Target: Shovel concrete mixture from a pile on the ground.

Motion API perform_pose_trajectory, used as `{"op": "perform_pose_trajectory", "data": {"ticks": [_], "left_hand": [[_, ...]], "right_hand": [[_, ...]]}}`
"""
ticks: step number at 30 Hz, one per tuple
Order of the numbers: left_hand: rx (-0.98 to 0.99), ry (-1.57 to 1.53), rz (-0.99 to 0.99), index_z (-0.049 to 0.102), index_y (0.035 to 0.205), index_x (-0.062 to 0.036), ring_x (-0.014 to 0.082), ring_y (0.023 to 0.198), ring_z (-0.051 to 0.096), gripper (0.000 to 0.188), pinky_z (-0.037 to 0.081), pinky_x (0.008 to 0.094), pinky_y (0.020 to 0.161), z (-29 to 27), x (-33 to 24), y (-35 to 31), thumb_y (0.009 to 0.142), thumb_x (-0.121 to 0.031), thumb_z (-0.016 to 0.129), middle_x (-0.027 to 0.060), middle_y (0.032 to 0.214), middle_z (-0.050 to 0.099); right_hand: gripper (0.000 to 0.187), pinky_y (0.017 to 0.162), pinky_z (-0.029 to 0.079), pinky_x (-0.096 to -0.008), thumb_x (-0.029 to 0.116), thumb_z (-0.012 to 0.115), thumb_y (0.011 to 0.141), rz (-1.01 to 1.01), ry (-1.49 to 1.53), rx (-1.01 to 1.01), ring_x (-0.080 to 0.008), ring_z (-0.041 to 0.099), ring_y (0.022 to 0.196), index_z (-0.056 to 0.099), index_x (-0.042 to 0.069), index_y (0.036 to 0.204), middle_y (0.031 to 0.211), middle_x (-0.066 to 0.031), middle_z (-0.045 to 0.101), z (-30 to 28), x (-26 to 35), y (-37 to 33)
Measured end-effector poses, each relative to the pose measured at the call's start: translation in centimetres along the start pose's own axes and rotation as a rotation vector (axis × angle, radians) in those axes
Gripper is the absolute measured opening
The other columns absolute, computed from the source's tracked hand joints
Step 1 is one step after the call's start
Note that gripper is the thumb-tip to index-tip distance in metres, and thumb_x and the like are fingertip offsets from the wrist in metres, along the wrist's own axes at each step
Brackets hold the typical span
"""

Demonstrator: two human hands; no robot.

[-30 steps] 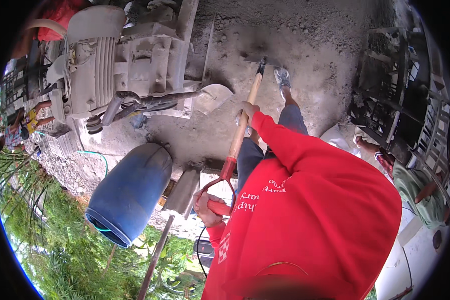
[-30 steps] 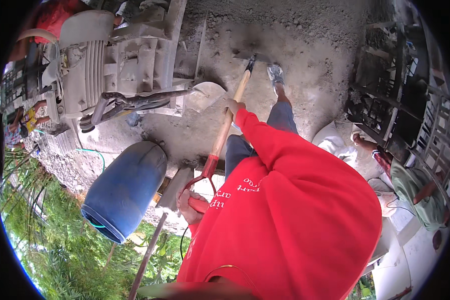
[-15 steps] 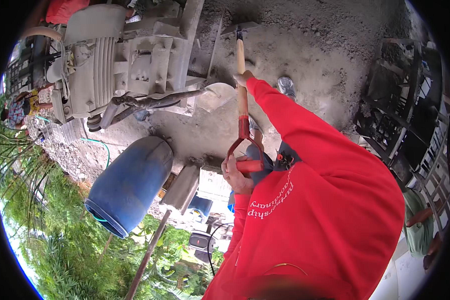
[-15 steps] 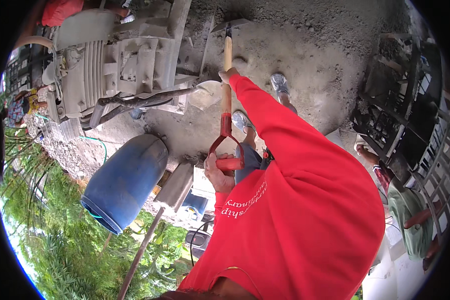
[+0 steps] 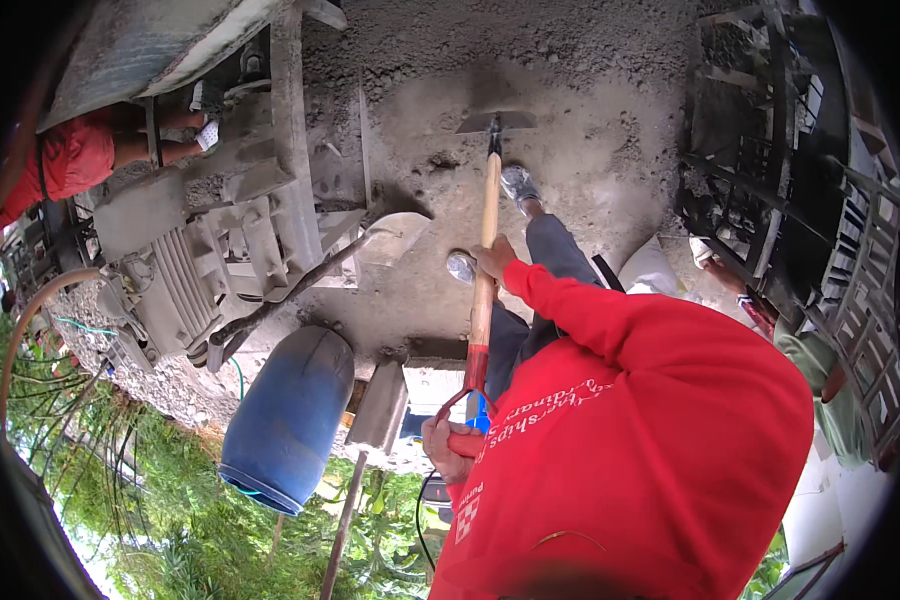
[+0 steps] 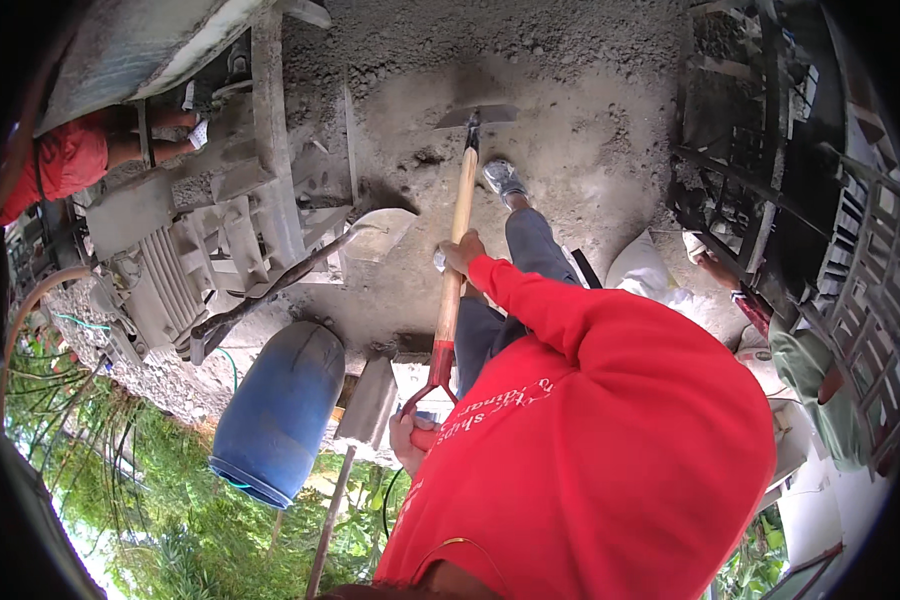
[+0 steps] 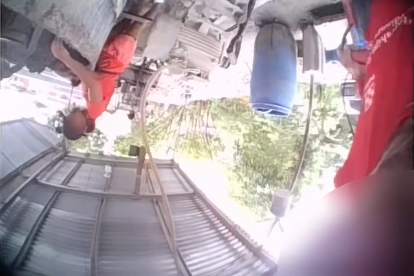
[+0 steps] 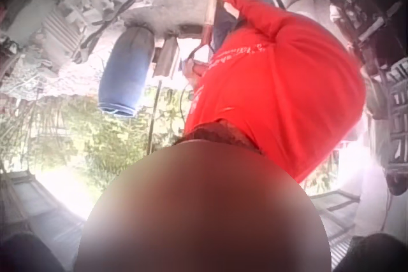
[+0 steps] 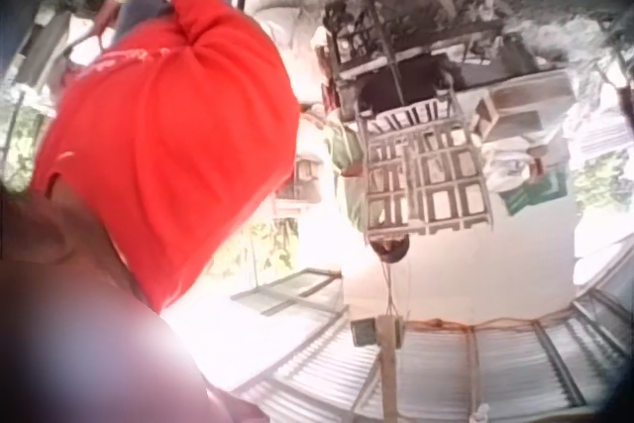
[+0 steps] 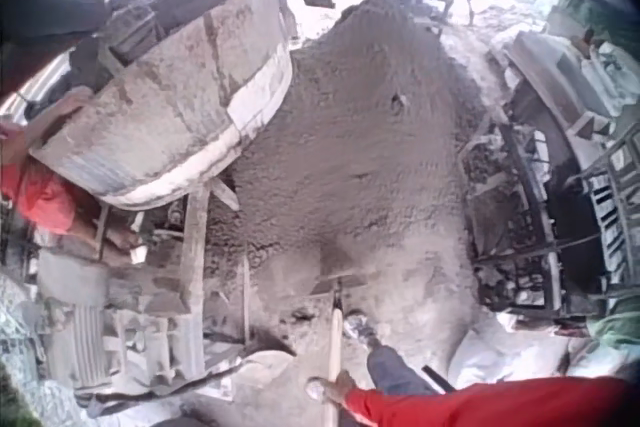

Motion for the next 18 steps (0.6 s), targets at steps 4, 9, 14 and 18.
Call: {"op": "perform_pose_trajectory", "data": {"ticks": [4, 9, 14, 18], "left_hand": [[0.339, 0.068, 0.066, 0.047, 0.098, 0.0005, 0.0224, 0.052, 0.058, 0.022, 0.053, 0.0352, 0.053, 9.4, -2.2, 4.1, 0.084, -0.015, 0.053, 0.0120, 0.063, 0.056], [0.519, 0.154, 0.117, 0.046, 0.098, 0.0013, 0.0225, 0.054, 0.060, 0.019, 0.053, 0.0345, 0.055, 20.0, -4.3, 7.3, 0.086, -0.012, 0.053, 0.0135, 0.065, 0.059], [0.488, 0.239, 0.186, 0.045, 0.099, 0.0014, 0.0217, 0.053, 0.060, 0.020, 0.052, 0.0330, 0.054, 18.7, -5.4, 6.8, 0.088, -0.013, 0.053, 0.0132, 0.063, 0.059], [0.478, 0.243, 0.279, 0.045, 0.100, 0.0012, 0.0206, 0.051, 0.059, 0.021, 0.052, 0.0322, 0.052, 14.5, -8.0, 4.0, 0.088, -0.014, 0.052, 0.0128, 0.062, 0.058]], "right_hand": [[0.031, 0.040, 0.050, -0.0399, 0.020, 0.058, 0.080, -0.033, 0.316, -0.142, -0.0260, 0.059, 0.051, 0.046, -0.006, 0.090, 0.069, -0.0160, 0.057, -9.8, 8.1, 1.7], [0.027, 0.043, 0.052, -0.0388, 0.018, 0.057, 0.081, 0.043, 0.656, -0.198, -0.0257, 0.058, 0.051, 0.046, -0.005, 0.089, 0.067, -0.0148, 0.054, -16.5, 14.4, 6.0], [0.027, 0.044, 0.052, -0.0400, 0.018, 0.057, 0.081, 0.116, 0.670, -0.138, -0.0263, 0.057, 0.050, 0.048, -0.006, 0.089, 0.068, -0.0140, 0.054, -13.5, 12.3, 7.0], [0.025, 0.046, 0.051, -0.0364, 0.019, 0.058, 0.081, 0.099, 0.655, -0.051, -0.0239, 0.058, 0.051, 0.051, -0.004, 0.090, 0.069, -0.0127, 0.057, -9.2, 11.0, 1.8]]}}
Point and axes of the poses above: each hand's wrist, its own y-axis towards the middle knuckle, its own z-axis out of the palm, x = y × z, the point moved 5 cm from there along y, towards the middle knuckle
